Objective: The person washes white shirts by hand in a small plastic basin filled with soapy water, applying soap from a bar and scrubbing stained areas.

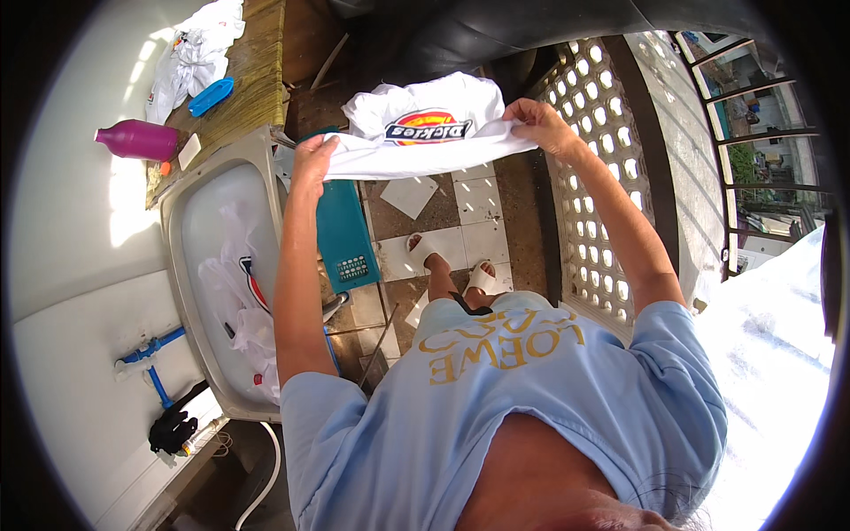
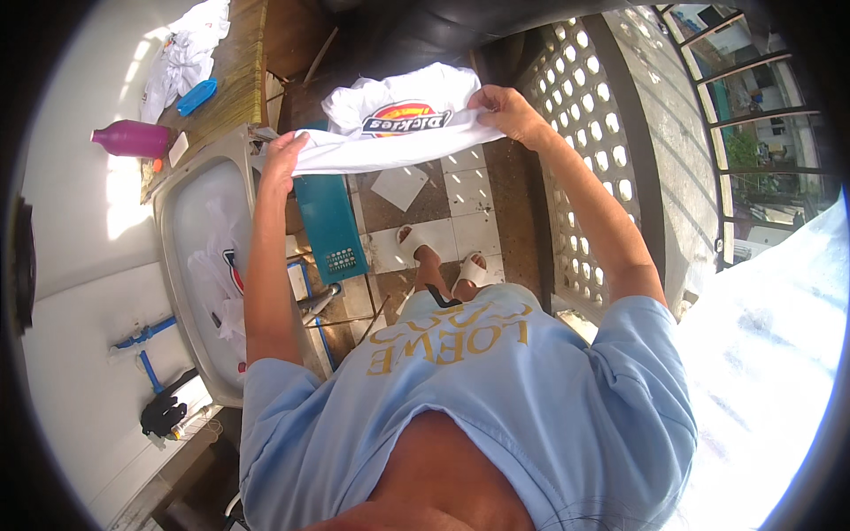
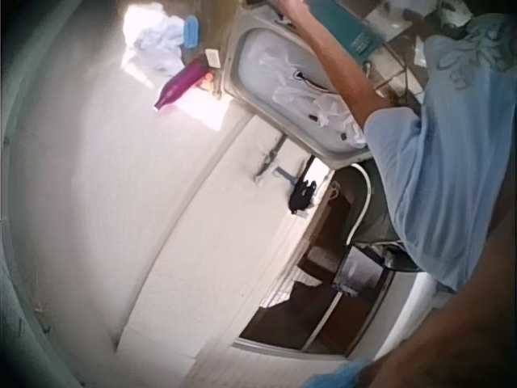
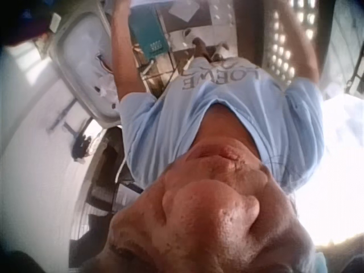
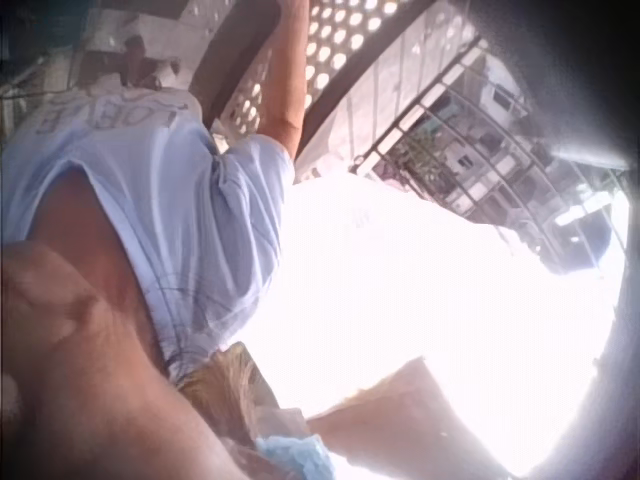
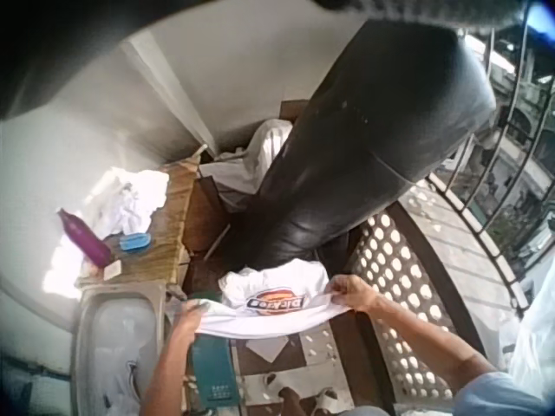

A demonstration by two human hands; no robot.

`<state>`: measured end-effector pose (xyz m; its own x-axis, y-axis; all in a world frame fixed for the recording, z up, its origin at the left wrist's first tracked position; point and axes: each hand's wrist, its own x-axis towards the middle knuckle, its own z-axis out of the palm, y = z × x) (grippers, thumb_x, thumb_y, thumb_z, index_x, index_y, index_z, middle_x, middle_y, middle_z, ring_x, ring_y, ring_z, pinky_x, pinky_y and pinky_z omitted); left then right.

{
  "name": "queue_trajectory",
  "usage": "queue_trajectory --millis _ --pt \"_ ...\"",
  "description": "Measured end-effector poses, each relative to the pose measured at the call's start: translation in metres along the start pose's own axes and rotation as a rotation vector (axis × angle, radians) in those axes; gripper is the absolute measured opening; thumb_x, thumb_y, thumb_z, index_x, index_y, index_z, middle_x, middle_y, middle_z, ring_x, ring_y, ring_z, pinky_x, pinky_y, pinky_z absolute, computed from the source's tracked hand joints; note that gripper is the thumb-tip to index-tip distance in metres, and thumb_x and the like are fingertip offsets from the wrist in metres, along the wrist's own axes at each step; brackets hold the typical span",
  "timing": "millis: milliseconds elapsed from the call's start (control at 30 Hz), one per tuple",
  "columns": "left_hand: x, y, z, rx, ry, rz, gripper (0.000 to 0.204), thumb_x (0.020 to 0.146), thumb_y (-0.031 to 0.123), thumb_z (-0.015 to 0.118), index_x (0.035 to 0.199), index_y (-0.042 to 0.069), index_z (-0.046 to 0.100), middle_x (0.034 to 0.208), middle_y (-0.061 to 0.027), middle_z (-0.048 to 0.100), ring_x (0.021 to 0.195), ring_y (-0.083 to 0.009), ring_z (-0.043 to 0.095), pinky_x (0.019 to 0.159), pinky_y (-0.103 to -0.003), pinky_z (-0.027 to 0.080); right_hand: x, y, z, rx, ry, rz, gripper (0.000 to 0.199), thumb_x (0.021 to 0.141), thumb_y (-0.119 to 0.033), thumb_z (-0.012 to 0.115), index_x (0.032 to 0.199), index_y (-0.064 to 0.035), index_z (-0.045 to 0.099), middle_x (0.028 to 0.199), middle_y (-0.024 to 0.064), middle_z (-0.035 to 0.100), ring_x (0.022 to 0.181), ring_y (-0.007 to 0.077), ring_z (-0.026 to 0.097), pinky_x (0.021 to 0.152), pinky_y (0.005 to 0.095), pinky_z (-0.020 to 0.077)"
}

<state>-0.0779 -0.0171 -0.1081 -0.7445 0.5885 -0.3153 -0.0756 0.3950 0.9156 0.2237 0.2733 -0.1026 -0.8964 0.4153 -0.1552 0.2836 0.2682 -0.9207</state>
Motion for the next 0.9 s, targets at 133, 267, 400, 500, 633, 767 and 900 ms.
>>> queue_trajectory --millis 133,267,400,500,633,767,900 --pt "0.024 0.043 -0.032 -0.646 0.016 0.020 0.028 0.086 0.014 0.069 0.107 -0.003 0.061 0.102 -0.0127 0.065 0.093 -0.0243 0.065 0.083 -0.040 0.053 0.036 -0.042 -0.041 0.375 0.253 -0.065 0.017 0.089 -0.007 0.062 0.106 -0.0082 0.063 0.091 -0.0013 0.064 0.082 0.0081 0.062 0.079 0.0237 0.0506" --pt "0.021 0.106 -0.040 -0.788 -0.144 0.094 0.043 0.090 0.022 0.064 0.121 -0.004 0.050 0.122 -0.0172 0.057 0.115 -0.0276 0.054 0.099 -0.044 0.042 0.054 -0.092 -0.076 0.516 0.248 -0.120 0.020 0.085 0.003 0.058 0.103 -0.0039 0.063 0.089 0.0026 0.064 0.080 0.0121 0.063 0.075 0.0255 0.0523" --pt "0.034 0.138 -0.064 -0.726 -0.276 0.179 0.053 0.091 0.025 0.060 0.131 -0.005 0.041 0.132 -0.0190 0.049 0.125 -0.0289 0.046 0.105 -0.042 0.037 0.054 -0.146 -0.095 0.569 0.295 -0.203 0.024 0.081 0.013 0.052 0.096 -0.0016 0.064 0.085 0.0035 0.063 0.072 0.0135 0.060 0.065 0.0243 0.0504" --pt "0.004 0.162 -0.061 -0.714 -0.603 0.339 0.047 0.094 0.024 0.051 0.120 -0.015 0.050 0.122 -0.0238 0.057 0.119 -0.0317 0.051 0.106 -0.042 0.036 0.066 -0.157 -0.090 0.569 0.278 -0.236 0.027 0.079 0.014 0.050 0.096 -0.0012 0.064 0.083 0.0026 0.061 0.068 0.0118 0.056 0.060 0.0220 0.0467" --pt "0.002 0.175 -0.063 -0.720 -0.573 0.317 0.048 0.095 0.028 0.047 0.122 -0.013 0.050 0.122 -0.0222 0.058 0.117 -0.0313 0.053 0.104 -0.041 0.039 0.053 -0.161 -0.108 0.554 0.270 -0.254 0.027 0.079 0.015 0.050 0.096 -0.0012 0.063 0.084 0.0026 0.061 0.067 0.0114 0.056 0.061 0.0215 0.0465" --pt "-0.012 0.174 -0.066 -0.659 -0.597 0.335 0.048 0.096 0.029 0.044 0.122 -0.012 0.051 0.122 -0.0205 0.059 0.117 -0.0306 0.053 0.104 -0.041 0.038 0.058 -0.155 -0.110 0.562 0.248 -0.243 0.027 0.080 0.015 0.049 0.096 -0.0019 0.063 0.084 0.0029 0.061 0.068 0.0113 0.056 0.060 0.0221 0.0468" --pt "-0.032 0.179 -0.052 -0.696 -0.158 0.236 0.053 0.091 0.029 0.061 0.131 -0.002 0.042 0.133 -0.0170 0.048 0.125 -0.0280 0.046 0.104 -0.045 0.037 0.042 -0.156 -0.106 0.659 0.296 -0.226 0.026 0.080 0.015 0.049 0.094 -0.0023 0.062 0.083 0.0035 0.061 0.068 0.0122 0.058 0.060 0.0228 0.0482"
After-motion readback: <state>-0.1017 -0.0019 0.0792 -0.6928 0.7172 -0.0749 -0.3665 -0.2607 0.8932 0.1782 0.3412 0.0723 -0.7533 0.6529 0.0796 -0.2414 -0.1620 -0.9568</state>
